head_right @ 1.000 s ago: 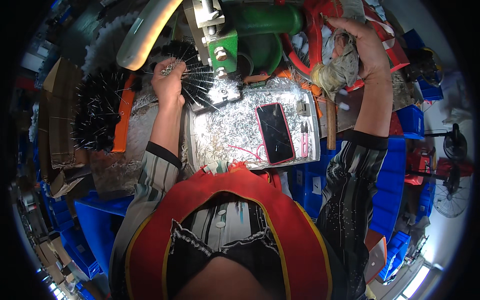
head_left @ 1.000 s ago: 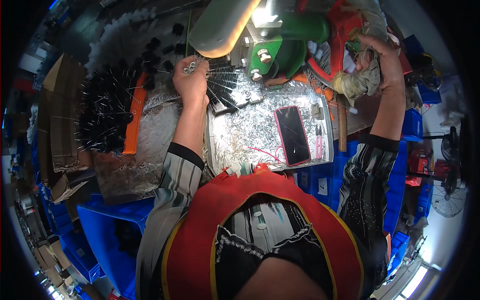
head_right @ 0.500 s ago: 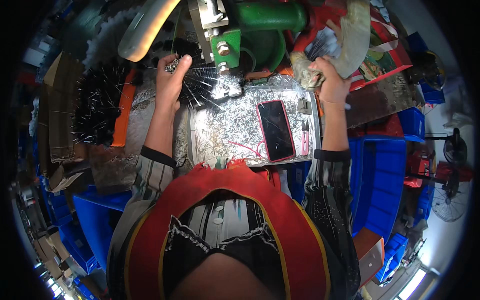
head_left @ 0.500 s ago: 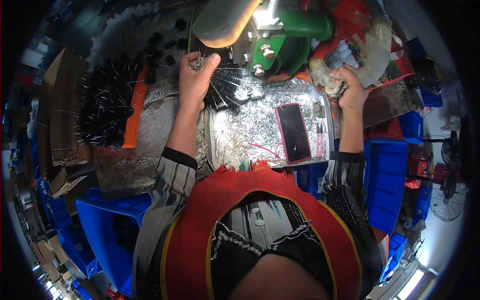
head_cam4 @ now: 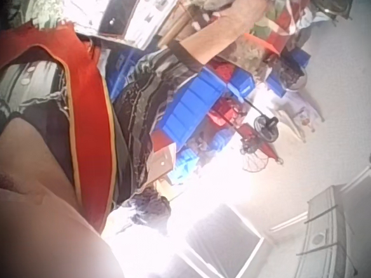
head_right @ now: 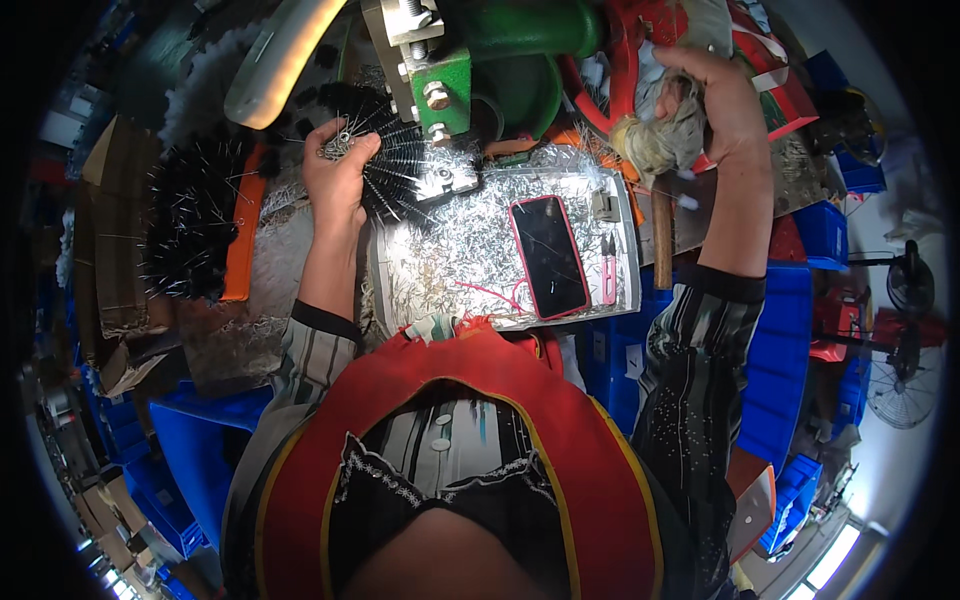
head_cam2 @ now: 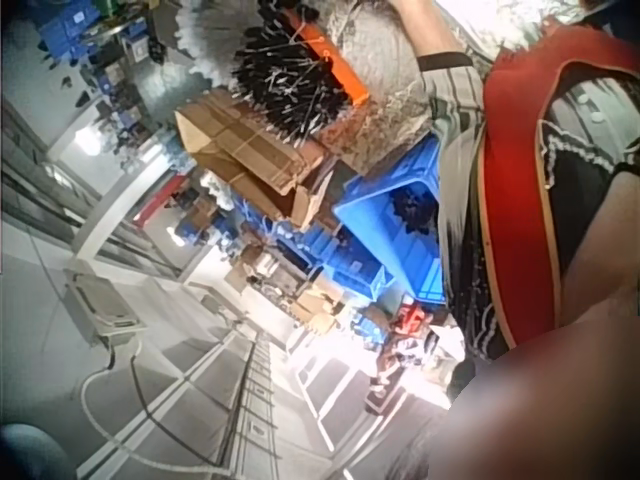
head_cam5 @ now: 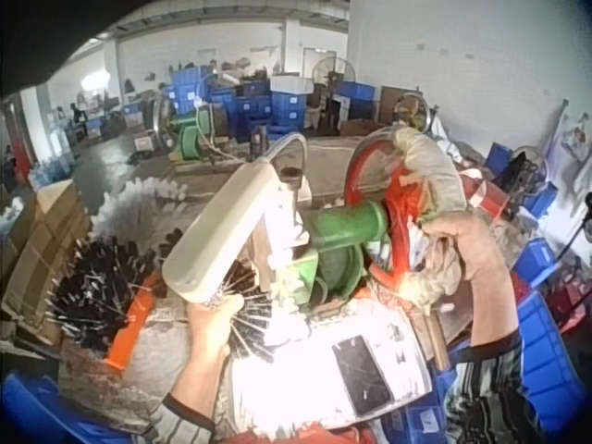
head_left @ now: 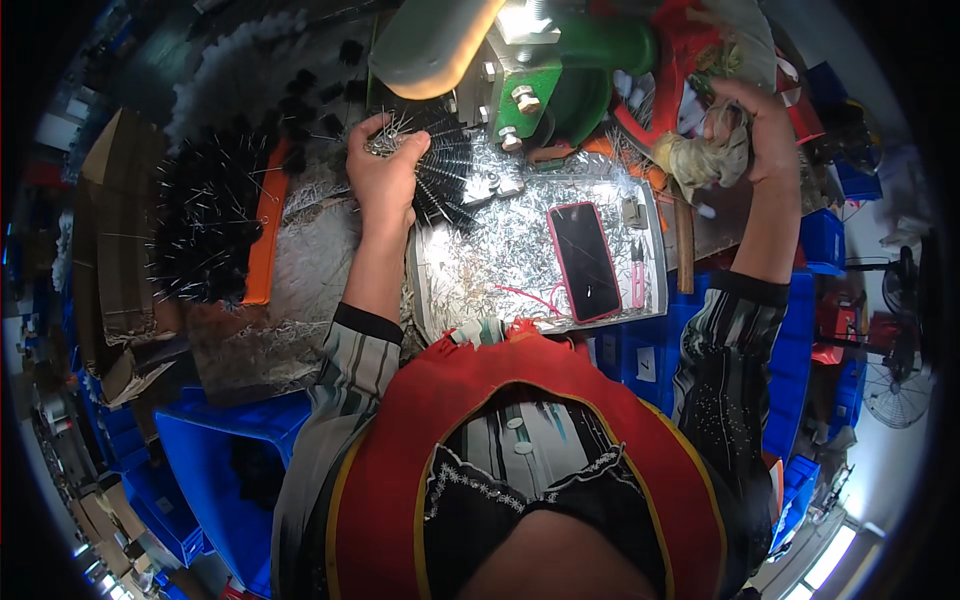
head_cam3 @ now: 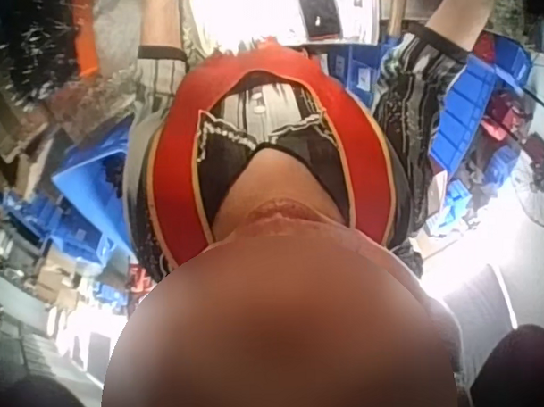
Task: Inserting metal pins into a brush head fixture and using a manual press to secure them.
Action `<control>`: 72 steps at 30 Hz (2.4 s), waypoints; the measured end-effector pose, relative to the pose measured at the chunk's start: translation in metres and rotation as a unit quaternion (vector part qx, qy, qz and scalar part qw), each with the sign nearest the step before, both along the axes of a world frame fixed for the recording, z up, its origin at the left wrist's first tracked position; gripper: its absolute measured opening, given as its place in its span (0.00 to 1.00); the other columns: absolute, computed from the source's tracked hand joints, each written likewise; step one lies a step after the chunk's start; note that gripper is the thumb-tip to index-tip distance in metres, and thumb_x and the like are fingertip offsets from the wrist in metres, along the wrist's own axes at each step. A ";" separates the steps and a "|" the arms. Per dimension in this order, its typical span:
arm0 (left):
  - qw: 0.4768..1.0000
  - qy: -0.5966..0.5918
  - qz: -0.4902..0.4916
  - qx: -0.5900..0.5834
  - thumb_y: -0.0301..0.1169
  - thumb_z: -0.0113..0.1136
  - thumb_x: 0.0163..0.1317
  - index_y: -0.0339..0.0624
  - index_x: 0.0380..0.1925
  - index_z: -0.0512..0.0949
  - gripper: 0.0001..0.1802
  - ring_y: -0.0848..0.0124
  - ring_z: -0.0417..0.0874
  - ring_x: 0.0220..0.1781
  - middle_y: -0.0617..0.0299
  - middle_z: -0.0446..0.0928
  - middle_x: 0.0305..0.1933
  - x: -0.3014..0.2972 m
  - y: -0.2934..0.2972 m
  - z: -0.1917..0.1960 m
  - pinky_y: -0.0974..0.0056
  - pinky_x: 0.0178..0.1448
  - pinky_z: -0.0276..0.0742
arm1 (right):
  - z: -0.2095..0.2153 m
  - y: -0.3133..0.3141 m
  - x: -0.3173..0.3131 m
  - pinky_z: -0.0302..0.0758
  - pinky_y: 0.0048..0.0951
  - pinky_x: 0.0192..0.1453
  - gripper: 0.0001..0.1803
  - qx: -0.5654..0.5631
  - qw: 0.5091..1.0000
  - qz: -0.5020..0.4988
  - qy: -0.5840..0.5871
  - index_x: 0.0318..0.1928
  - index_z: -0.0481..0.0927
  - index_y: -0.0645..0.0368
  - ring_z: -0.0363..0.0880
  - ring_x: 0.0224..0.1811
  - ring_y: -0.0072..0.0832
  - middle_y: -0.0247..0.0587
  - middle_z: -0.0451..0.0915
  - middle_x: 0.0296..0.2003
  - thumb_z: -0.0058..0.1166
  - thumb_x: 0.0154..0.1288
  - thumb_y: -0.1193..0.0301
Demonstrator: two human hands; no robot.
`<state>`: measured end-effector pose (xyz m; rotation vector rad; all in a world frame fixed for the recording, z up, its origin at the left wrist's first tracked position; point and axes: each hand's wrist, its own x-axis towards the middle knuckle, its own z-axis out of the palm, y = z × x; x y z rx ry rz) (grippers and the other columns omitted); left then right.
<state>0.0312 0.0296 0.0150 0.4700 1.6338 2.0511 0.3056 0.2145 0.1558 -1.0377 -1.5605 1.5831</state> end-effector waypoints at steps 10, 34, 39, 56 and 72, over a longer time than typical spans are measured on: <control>1.000 0.027 0.001 -0.015 0.15 0.63 0.43 0.32 0.44 0.70 0.24 0.73 0.77 0.33 0.57 0.75 0.33 -0.002 0.003 0.004 0.71 0.40 0.75 | -0.131 -0.003 0.000 0.70 0.25 0.25 0.07 0.473 0.880 -0.028 0.035 0.31 0.77 0.67 0.75 0.21 0.26 0.41 0.77 0.21 0.55 0.49 0.77; 0.997 -0.014 0.054 0.061 0.18 0.64 0.46 0.34 0.45 0.67 0.25 0.72 0.76 0.35 0.57 0.74 0.35 -0.010 0.001 -0.012 0.70 0.42 0.75 | -0.117 -0.021 -0.012 0.71 0.29 0.32 0.10 0.423 0.902 -0.073 0.048 0.18 0.72 0.66 0.74 0.22 0.29 0.43 0.75 0.20 0.51 0.54 0.76; 0.994 0.040 -0.096 -0.012 0.20 0.63 0.46 0.37 0.46 0.67 0.25 0.73 0.76 0.35 0.56 0.75 0.38 -0.008 -0.015 -0.003 0.71 0.39 0.74 | -0.085 -0.013 -0.001 0.70 0.27 0.25 0.05 0.061 0.983 -0.082 0.155 0.25 0.76 0.67 0.74 0.19 0.28 0.43 0.75 0.19 0.55 0.48 0.76; 0.998 0.061 -0.018 -0.016 0.16 0.59 0.46 0.35 0.43 0.70 0.21 0.72 0.77 0.32 0.55 0.75 0.36 -0.008 0.002 -0.009 0.70 0.35 0.76 | -0.003 -0.019 -0.012 0.67 0.26 0.22 0.12 0.071 0.995 -0.063 0.009 0.18 0.74 0.62 0.71 0.14 0.28 0.41 0.72 0.14 0.57 0.50 0.67; 0.998 0.040 0.008 0.038 0.16 0.58 0.48 0.35 0.42 0.71 0.18 0.73 0.77 0.30 0.56 0.75 0.32 -0.011 0.004 -0.014 0.71 0.32 0.76 | -0.018 -0.011 0.000 0.69 0.27 0.26 0.11 0.081 0.993 -0.082 0.018 0.21 0.76 0.64 0.72 0.16 0.28 0.42 0.73 0.15 0.56 0.50 0.68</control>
